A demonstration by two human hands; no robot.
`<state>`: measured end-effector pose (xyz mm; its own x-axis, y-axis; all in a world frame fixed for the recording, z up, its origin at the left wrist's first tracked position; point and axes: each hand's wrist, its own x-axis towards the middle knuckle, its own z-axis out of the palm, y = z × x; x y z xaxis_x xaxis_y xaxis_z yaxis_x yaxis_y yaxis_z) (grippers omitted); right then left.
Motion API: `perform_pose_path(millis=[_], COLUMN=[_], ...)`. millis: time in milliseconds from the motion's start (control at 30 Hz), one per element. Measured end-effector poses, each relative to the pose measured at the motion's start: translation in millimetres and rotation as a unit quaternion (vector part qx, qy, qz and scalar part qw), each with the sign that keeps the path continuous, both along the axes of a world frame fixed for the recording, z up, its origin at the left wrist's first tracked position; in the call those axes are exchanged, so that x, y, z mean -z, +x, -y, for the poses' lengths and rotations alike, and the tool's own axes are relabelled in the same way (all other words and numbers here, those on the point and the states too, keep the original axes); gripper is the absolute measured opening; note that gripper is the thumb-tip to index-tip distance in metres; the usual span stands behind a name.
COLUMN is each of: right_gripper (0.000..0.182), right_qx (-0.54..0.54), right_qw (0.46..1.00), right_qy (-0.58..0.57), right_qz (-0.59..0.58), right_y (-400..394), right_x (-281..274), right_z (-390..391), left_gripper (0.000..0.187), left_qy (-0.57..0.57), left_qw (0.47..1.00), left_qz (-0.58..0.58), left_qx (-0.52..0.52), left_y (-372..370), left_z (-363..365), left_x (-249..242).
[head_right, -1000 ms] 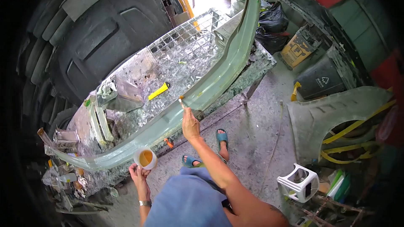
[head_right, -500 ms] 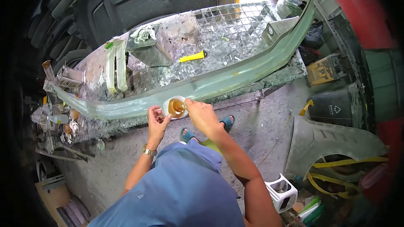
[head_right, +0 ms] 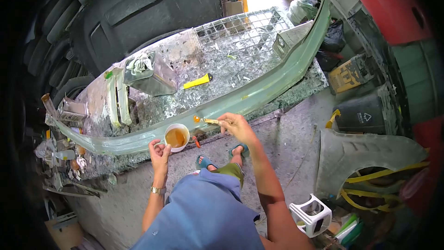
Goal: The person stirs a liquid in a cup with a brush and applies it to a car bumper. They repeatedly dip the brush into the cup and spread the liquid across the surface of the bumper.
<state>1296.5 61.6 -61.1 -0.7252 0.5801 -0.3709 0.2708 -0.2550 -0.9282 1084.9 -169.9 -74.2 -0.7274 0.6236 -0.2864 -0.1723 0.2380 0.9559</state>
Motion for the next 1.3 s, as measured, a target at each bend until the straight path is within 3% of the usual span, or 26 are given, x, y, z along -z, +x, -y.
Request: perform_pose_path(millis=[67,133,167,233,333,433,533,733,867,1067,1300], right_gripper=[0.016,0.015,0.015,0.014,0.015,0.013,0.01,0.013,0.013,0.008,0.011], right_qx=[0.025,0.049,0.053,0.105,0.212,0.317,0.322,0.215,0.152,0.155,0.246], right_qw=[0.999,0.972,0.972,0.923,0.878,0.835,0.852,0.884,0.898,0.892,0.849], right_qy=[0.025,0.229,0.226,0.353,0.411,0.42,0.337,0.382,0.393,0.396,0.418], right_qz=[0.012,0.028,0.028,0.109,0.126,0.164,0.239,0.163,0.124,0.151,0.21], right_y=[-7,-14,-17,-21,-3,9,-10,-78,-71,-14,61], right_x=[20,51,58,68,72,77,89,101,93,76,60], right_z=[-10,-18,-20,-23,-24,-14,13,70,83,2,-91], left_gripper=[0.049,0.047,0.046,0.043,0.042,0.04,0.039,0.039,0.039,0.041,0.043], left_qy=[-0.006,0.003,0.003,0.004,0.009,0.022,0.023,0.016,0.021,0.028,0.021], left_qw=[1.0,0.999,0.999,0.999,0.998,0.997,0.996,0.996,0.997,0.996,0.996], left_qz=[0.026,0.032,0.043,0.046,0.058,0.067,0.076,0.079,0.079,0.086,0.085], left_qx=[-0.018,-0.009,-0.01,-0.017,-0.025,-0.033,-0.034,-0.024,-0.012,-0.008,0.011], left_y=[-1,-3,-3,-2,-1,2,2,0,-1,5,12], left_z=[3,9,11,16,23,33,41,48,47,42,38], left_x=[-13,-18,-23,-29,-44,-51,-55,-51,-45,-39,-43])
